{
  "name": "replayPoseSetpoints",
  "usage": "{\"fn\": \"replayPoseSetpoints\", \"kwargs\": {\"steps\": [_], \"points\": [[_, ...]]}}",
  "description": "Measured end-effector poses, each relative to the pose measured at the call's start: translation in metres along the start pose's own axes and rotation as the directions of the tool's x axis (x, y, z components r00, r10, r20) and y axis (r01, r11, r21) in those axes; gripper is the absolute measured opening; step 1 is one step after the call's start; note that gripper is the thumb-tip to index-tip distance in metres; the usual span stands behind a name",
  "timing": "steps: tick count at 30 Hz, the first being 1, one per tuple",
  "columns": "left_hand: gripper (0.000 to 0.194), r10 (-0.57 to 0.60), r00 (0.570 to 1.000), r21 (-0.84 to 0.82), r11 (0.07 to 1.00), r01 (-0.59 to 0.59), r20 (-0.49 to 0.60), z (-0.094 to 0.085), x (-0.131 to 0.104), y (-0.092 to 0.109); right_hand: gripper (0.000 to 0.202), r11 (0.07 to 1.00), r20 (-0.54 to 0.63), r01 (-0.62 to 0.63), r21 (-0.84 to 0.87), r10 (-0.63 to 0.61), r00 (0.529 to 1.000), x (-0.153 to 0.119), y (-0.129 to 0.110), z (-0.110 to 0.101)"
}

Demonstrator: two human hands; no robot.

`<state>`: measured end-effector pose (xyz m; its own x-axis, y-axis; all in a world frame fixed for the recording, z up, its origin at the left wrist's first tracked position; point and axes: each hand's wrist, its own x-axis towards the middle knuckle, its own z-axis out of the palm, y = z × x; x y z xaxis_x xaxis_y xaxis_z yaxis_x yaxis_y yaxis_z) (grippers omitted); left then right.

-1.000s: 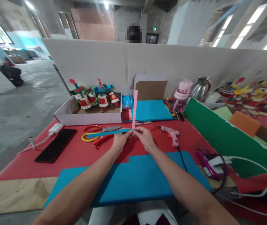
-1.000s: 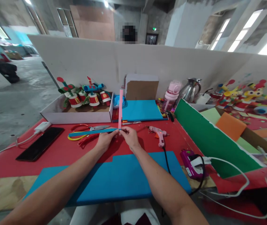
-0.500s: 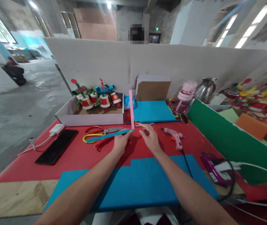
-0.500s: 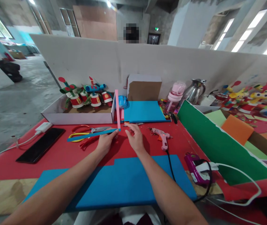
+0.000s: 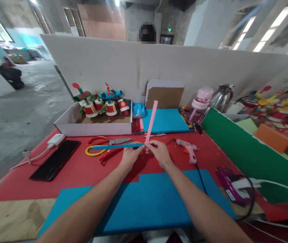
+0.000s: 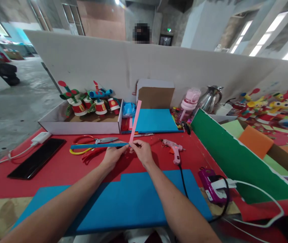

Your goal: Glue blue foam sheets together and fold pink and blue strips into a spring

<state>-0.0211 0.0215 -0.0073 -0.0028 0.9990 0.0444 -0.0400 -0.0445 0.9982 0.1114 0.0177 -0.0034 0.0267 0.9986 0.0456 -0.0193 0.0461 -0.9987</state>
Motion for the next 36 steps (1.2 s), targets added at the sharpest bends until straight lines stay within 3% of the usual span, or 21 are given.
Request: {"fn": "replayPoseSetpoints", "kwargs": {"steps": [9,26,36], "points": [[0.029,-0.056,0.994,-0.129,0.989,0.068,0.093,-0.002,-0.005,0.009,0.033,0.959,-0.079,-0.095,0.268,0.120,0.990,-0.007,0.004,0.009],[0.033,-0.071,0.990,-0.158,0.983,0.089,0.120,-0.002,-0.004,0.006,0.024,0.968,-0.100,-0.052,0.244,0.078,0.992,-0.012,0.002,0.012],[0.032,-0.074,0.990,-0.145,0.985,0.091,0.117,-0.007,-0.002,0.008,0.032,0.892,0.008,-0.182,0.414,0.196,0.981,-0.006,0.008,0.004]]}}
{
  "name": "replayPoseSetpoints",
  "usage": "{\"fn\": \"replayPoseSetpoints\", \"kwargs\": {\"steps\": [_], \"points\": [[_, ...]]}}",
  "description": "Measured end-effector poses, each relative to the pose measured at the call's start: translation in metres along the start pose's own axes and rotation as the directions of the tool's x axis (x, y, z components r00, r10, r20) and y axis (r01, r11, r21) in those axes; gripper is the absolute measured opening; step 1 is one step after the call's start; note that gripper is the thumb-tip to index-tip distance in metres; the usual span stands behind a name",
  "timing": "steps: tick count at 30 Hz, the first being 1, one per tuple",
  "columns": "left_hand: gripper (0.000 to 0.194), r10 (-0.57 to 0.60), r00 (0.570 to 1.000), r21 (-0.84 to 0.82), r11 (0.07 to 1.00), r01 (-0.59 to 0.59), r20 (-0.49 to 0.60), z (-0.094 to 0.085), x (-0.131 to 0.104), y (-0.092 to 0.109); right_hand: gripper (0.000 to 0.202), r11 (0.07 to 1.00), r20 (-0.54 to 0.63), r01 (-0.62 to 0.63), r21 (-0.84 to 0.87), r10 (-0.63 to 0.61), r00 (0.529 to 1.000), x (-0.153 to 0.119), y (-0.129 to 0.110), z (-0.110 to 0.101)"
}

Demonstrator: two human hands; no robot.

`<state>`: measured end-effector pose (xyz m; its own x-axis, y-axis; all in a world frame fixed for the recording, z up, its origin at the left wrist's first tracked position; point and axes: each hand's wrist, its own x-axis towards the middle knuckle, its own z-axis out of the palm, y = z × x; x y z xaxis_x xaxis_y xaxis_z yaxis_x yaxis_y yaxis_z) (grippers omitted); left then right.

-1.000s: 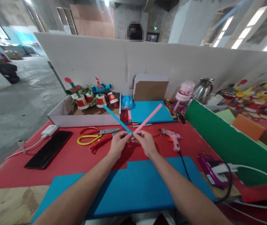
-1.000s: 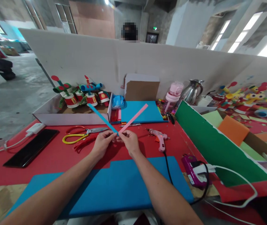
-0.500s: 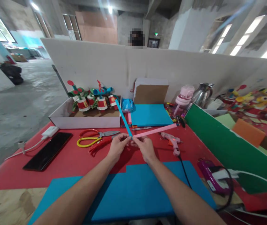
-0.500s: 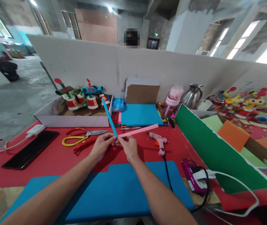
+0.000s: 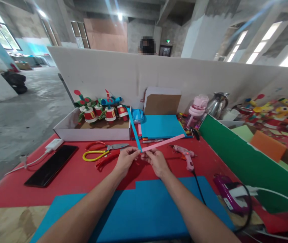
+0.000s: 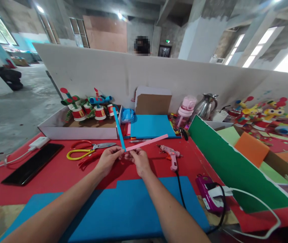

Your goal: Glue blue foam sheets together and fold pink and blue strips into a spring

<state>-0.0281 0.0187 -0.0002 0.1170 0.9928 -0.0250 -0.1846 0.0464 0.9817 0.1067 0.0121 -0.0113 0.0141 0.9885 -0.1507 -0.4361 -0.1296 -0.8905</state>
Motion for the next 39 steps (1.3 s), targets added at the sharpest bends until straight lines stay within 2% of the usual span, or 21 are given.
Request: {"fn": "replayPoseSetpoints", "kwargs": {"steps": [9,16,23,28,39], "points": [[0.030,-0.015,1.000,0.048,0.999,0.015,0.005,0.0013,-0.0008,0.0013,0.031,1.000,0.047,-0.024,-0.004,0.025,0.999,-0.0085,-0.0085,0.0043],[0.029,-0.021,1.000,0.033,0.999,0.022,-0.020,0.0022,-0.0001,-0.0021,0.033,0.999,0.002,-0.021,-0.024,0.021,1.000,-0.0045,-0.0033,0.0035],[0.032,-0.065,0.997,-0.028,0.998,0.064,-0.037,0.0024,0.0005,-0.0037,0.027,0.996,0.006,0.043,-0.073,-0.043,0.999,-0.0060,-0.0006,0.0066],[0.031,-0.045,0.998,-0.072,0.997,0.042,-0.041,0.0044,0.0005,-0.0026,0.026,0.985,-0.006,0.094,-0.142,-0.096,0.995,-0.0079,0.0006,0.0084],[0.030,-0.017,1.000,-0.081,0.997,0.019,0.025,0.0088,-0.0068,0.0050,0.020,0.948,-0.070,0.204,-0.243,-0.227,0.971,-0.0065,-0.0012,0.0052]]}}
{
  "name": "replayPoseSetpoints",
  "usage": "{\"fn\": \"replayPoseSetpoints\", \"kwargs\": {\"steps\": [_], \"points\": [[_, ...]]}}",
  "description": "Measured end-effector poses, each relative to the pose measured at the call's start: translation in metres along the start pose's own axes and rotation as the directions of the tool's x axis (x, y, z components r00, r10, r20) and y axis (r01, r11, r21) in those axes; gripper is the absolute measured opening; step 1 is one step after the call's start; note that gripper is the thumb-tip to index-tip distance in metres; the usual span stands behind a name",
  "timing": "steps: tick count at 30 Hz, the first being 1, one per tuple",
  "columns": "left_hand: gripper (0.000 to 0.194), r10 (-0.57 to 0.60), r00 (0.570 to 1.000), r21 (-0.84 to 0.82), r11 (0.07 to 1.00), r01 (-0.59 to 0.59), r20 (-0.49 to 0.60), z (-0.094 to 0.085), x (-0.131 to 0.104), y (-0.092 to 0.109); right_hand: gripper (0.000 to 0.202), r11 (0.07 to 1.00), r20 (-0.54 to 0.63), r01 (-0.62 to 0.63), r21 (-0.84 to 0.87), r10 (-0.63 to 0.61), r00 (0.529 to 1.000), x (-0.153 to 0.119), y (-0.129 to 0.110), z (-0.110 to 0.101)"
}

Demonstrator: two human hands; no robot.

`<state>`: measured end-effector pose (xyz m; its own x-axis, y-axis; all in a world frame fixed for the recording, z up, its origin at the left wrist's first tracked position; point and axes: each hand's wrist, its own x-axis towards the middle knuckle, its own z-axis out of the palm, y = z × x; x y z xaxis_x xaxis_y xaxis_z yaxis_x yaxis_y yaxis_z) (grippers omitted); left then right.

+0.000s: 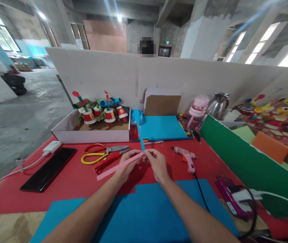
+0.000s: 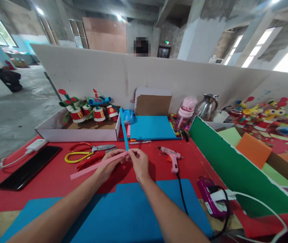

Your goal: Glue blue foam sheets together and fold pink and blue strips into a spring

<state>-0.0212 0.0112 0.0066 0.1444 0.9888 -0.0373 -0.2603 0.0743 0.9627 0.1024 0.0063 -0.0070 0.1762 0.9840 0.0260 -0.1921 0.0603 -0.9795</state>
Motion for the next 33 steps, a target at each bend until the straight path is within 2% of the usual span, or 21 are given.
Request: {"fn": "replayPoseSetpoints", "kwargs": {"steps": [3,7,11,14,19,24,29,33], "points": [[0.031,0.007,1.000,-0.002,1.000,-0.007,-0.022,0.000,0.001,-0.001,0.020,1.000,-0.005,0.002,0.028,-0.002,1.000,0.001,0.001,0.000],[0.030,0.015,0.998,-0.040,0.999,-0.017,-0.055,-0.003,0.004,-0.007,0.021,0.997,0.064,-0.024,0.077,0.019,0.998,-0.001,0.002,0.003],[0.028,0.032,0.994,0.047,0.999,-0.027,-0.106,-0.007,0.004,-0.008,0.026,0.989,0.113,-0.111,0.099,0.100,0.989,-0.003,-0.001,0.004],[0.026,0.060,0.994,0.129,0.990,-0.048,-0.089,-0.006,0.003,-0.007,0.029,0.981,0.109,-0.164,0.105,0.153,0.982,-0.002,-0.001,0.003],[0.024,0.102,0.990,0.186,0.979,-0.083,-0.099,-0.005,0.002,-0.006,0.028,0.984,0.073,-0.152,0.092,0.146,0.987,0.000,0.001,0.001],[0.027,0.068,0.994,0.144,0.988,-0.055,-0.088,-0.004,0.002,-0.009,0.025,0.987,0.079,-0.151,0.054,0.147,0.986,0.001,0.002,0.000],[0.028,0.035,0.996,0.083,0.996,-0.028,-0.079,-0.004,0.001,-0.010,0.022,0.996,0.086,-0.091,-0.007,0.091,0.992,0.002,0.002,-0.001],[0.026,0.030,0.995,0.099,0.995,-0.021,-0.091,-0.006,0.002,-0.009,0.024,0.991,0.135,-0.124,-0.049,0.130,0.982,0.002,-0.001,-0.003]]}}
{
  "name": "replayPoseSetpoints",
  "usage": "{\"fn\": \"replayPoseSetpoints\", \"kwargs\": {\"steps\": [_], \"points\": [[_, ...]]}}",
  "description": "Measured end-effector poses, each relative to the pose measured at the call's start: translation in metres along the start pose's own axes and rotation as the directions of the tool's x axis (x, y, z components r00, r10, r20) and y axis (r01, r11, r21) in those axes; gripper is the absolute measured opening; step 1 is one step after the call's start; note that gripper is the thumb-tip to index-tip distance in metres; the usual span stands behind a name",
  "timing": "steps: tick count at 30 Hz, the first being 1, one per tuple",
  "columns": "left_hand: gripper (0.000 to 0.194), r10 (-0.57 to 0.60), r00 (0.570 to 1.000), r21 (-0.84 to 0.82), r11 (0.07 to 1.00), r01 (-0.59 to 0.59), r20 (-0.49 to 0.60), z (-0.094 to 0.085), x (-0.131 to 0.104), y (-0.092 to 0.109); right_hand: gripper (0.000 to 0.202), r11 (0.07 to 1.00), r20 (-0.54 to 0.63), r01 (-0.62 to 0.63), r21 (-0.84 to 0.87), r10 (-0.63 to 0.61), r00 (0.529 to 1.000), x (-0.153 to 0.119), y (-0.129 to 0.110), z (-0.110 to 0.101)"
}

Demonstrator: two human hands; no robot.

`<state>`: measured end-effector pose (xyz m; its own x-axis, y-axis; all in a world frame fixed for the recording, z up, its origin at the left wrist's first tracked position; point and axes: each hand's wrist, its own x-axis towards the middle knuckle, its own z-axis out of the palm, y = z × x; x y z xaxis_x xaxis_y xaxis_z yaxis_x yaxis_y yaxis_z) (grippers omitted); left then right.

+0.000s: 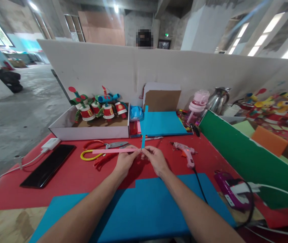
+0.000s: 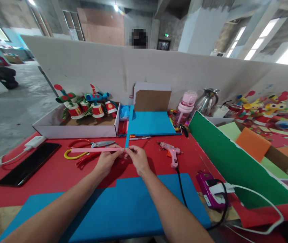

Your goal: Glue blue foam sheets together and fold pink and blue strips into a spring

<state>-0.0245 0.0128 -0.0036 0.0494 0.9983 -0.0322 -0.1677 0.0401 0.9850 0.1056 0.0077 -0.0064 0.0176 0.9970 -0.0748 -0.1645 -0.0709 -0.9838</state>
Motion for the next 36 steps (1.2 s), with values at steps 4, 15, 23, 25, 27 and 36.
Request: {"fn": "replayPoseSetpoints", "kwargs": {"steps": [4,15,23,25,27,36], "points": [[0.026,0.009,1.000,0.012,1.000,-0.009,-0.020,0.000,0.000,0.000,0.024,0.998,-0.010,0.025,-0.060,-0.025,1.000,-0.001,-0.005,-0.002],[0.039,-0.030,0.985,-0.316,0.949,-0.026,-0.172,-0.013,0.018,0.006,0.024,0.989,-0.196,0.095,-0.112,-0.115,0.974,0.011,-0.013,-0.024],[0.032,0.101,0.940,-0.371,0.901,-0.226,-0.327,-0.049,0.039,0.022,0.030,0.992,-0.263,0.110,-0.054,-0.120,0.957,0.015,-0.019,-0.033],[0.032,0.135,0.909,-0.339,0.898,-0.280,-0.394,-0.055,0.041,0.024,0.031,0.993,-0.304,0.112,-0.021,-0.113,0.946,0.015,-0.019,-0.035],[0.032,0.160,0.902,-0.297,0.909,-0.293,-0.401,-0.055,0.040,0.023,0.032,0.993,-0.332,0.116,0.014,-0.105,0.938,0.016,-0.018,-0.035],[0.034,0.078,0.984,0.022,0.996,-0.083,0.160,-0.006,0.010,0.007,0.035,0.997,-0.137,0.022,0.069,-0.013,0.990,0.003,-0.010,-0.008]]}}
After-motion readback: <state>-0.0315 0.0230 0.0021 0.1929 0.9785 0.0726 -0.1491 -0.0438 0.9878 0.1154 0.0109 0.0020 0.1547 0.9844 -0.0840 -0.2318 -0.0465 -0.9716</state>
